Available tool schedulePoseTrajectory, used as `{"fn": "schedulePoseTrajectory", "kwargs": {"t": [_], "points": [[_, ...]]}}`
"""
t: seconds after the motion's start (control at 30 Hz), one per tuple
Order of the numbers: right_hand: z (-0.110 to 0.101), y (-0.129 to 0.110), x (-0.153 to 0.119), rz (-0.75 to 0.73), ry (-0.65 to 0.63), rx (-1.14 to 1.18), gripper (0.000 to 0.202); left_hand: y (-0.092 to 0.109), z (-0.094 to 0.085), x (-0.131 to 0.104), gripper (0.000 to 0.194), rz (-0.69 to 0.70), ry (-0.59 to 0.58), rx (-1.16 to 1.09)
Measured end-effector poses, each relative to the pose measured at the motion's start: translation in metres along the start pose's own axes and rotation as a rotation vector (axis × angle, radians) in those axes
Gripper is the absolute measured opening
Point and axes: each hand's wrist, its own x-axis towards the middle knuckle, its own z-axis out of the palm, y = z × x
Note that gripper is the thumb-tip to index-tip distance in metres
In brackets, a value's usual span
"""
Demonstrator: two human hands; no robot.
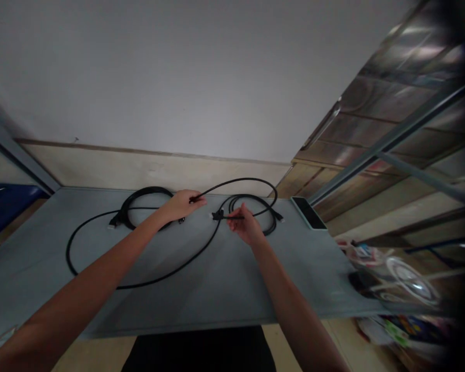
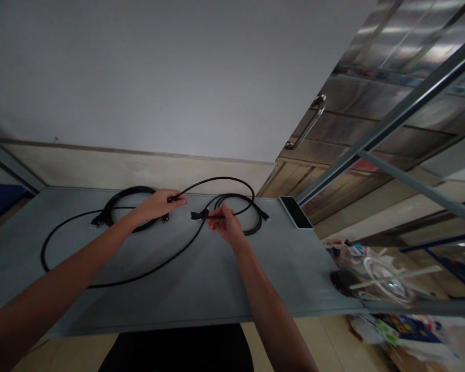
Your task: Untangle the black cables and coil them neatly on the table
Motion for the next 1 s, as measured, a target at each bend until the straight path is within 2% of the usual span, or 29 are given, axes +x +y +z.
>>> {"fn": "schedulePoseTrajectory", "kwargs": {"t": [0.13, 0.23, 0.33, 0.4, 0.43, 0.5, 0.57, 0.6, 0.67, 0.73, 0.83, 0.93, 1.0], "points": [[-0.014, -0.011, 0.002, -0.014, 0.112, 0.131, 0.054, -0.013, -0.017, -0.016, 0.029, 0.003, -0.019, 0.369], [-0.024, -0.018, 0.003, -0.055, 0.135, 0.233, 0.051, -0.031, -0.040, -0.029, 0.034, -0.030, 0.046, 0.575], [-0.030, -0.022, 0.005, -0.094, 0.161, 0.276, 0.050, -0.046, -0.063, -0.036, 0.034, -0.041, 0.094, 0.570], [-0.028, -0.021, 0.005, -0.099, 0.159, 0.260, 0.051, -0.050, -0.067, -0.036, 0.035, -0.097, 0.127, 0.440], [-0.025, -0.019, 0.005, -0.094, 0.145, 0.238, 0.049, -0.051, -0.064, -0.036, 0.035, -0.149, 0.153, 0.335], [-0.015, -0.012, 0.002, -0.066, 0.087, 0.179, 0.042, -0.049, -0.046, -0.034, 0.036, -0.282, 0.205, 0.051], [0.001, -0.002, -0.002, -0.031, -0.003, 0.123, 0.030, -0.045, -0.016, -0.032, 0.036, -0.344, 0.228, -0.355], [0.009, 0.003, -0.004, -0.019, -0.050, 0.103, 0.028, -0.043, 0.001, -0.031, 0.036, -0.364, 0.204, -0.549], [0.024, 0.013, -0.009, 0.004, -0.135, 0.071, 0.031, -0.038, 0.032, -0.030, 0.038, -0.354, 0.234, -0.800], [0.036, 0.021, -0.012, 0.004, -0.184, 0.016, 0.034, -0.033, 0.057, -0.028, 0.039, -0.339, 0.322, -0.915], [0.044, 0.026, -0.013, 0.000, -0.233, -0.110, 0.039, -0.026, 0.080, -0.025, 0.053, -0.335, 0.404, -1.006], [0.045, 0.028, -0.012, 0.056, -0.283, -0.163, 0.046, -0.023, 0.091, -0.027, 0.069, -0.308, 0.382, -1.001], [0.046, 0.029, -0.012, 0.116, -0.315, -0.139, 0.049, -0.021, 0.095, -0.033, 0.068, -0.266, 0.331, -0.921]]}}
